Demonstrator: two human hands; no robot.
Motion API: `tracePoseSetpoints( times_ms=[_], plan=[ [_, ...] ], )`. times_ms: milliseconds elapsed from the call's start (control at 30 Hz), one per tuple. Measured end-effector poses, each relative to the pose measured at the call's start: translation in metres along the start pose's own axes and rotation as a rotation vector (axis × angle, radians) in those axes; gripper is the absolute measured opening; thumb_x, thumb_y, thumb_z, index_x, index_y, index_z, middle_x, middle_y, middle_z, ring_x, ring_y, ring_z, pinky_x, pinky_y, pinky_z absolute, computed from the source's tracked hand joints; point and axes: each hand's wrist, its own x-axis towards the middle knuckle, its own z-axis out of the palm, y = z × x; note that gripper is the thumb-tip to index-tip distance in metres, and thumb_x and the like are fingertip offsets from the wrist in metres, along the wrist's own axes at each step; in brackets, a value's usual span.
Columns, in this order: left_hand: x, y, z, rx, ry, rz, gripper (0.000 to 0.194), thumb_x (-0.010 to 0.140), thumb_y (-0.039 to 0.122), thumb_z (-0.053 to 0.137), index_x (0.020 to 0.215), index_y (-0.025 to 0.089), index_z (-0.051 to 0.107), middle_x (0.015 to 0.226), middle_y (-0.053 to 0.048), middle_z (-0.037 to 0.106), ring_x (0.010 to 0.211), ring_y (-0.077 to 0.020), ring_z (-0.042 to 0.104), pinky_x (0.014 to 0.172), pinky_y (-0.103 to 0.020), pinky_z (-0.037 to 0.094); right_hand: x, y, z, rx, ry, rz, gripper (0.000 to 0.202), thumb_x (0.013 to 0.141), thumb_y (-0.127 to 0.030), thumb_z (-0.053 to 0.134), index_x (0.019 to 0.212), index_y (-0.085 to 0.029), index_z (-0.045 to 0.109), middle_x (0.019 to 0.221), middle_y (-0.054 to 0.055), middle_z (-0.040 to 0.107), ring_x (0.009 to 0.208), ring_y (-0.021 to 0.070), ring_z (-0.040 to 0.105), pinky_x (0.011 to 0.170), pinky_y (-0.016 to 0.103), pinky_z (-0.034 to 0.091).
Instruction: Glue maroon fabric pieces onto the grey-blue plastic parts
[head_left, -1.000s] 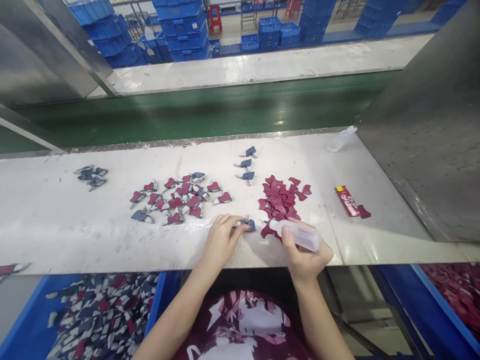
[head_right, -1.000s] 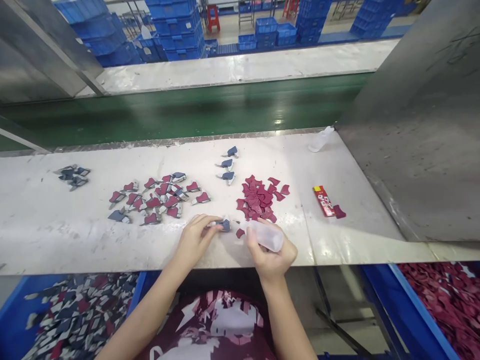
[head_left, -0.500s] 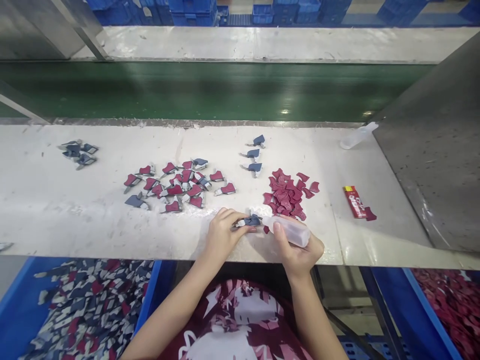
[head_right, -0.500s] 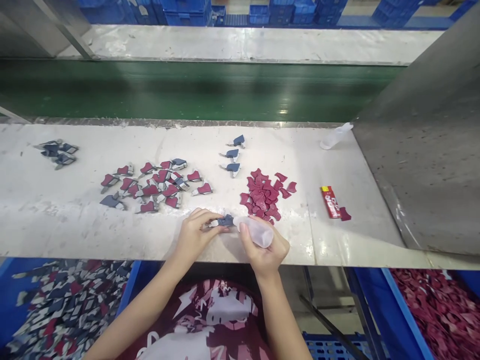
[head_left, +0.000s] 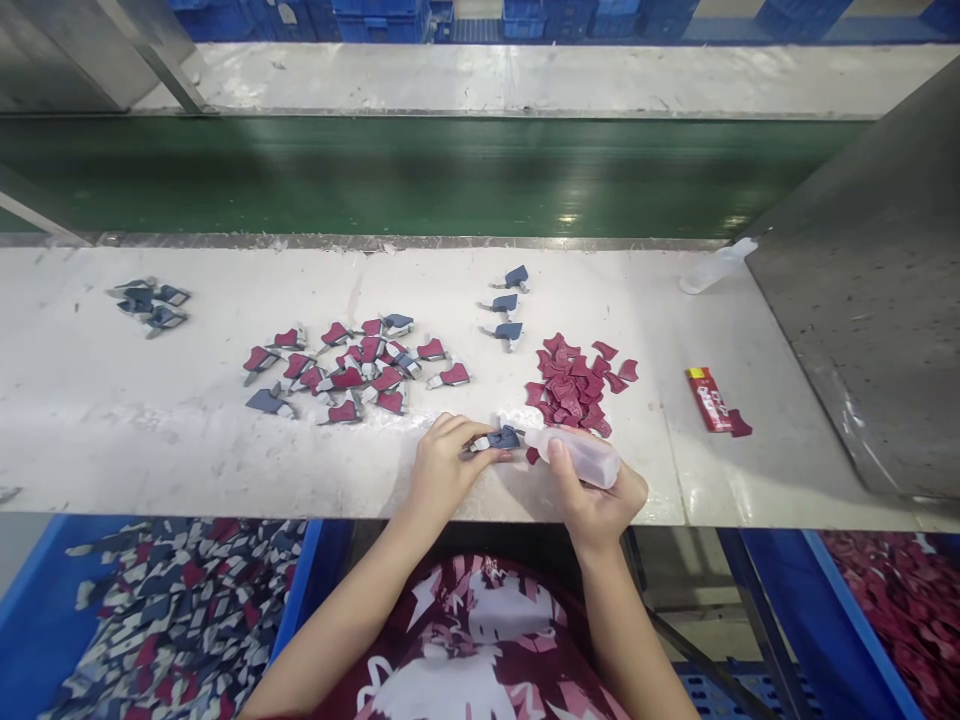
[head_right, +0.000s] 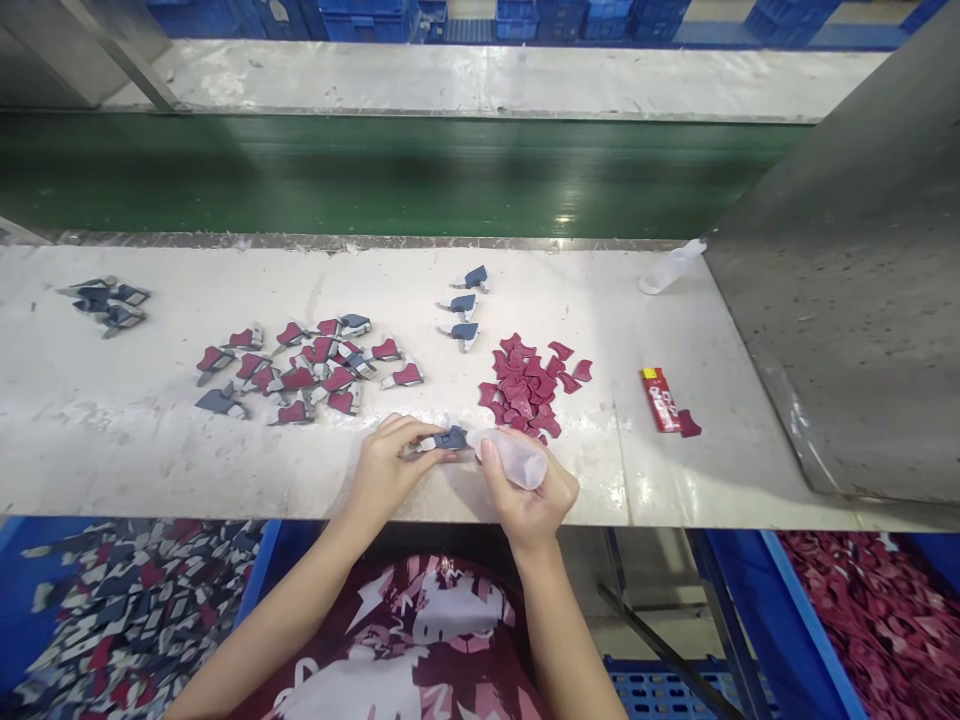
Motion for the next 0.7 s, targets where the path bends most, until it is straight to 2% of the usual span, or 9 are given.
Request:
tracePoseSetpoints(
  times_ms=[400,700],
  plan=[
    [0.0005,0.0025,-0.0003,0.000,0.015,-0.015,0.023,0.075,0.037,0.085,0.088,0.021,0.075,0.078,-0.002,0.073,0.076,-0.0204,0.065,0.072,-0.033,0.051,-0.0034,0.0022,-0.0037,0.004,0.045,0.027,0.017,0.082,-0.033,0.075,0.087,-0.016,0.076,0.080,0.008,0.078,0.067,0.0230,0.074,0.062,0.033,0.060],
    [-0.0013,-0.0019,0.0023,-0.029,0.005,-0.010,0.020,0.076,0.032,0.085,0.088,0.021,0.075,0.082,-0.003,0.075,0.081,-0.0214,0.065,0.074,-0.034,0.050,-0.0058,0.0025,-0.0064,0.064,0.074,0.112,0.022,0.082,-0.038,0.074,0.082,-0.016,0.074,0.076,0.007,0.076,0.066,0.0238,0.073,0.061,0.035,0.059]
  ],
)
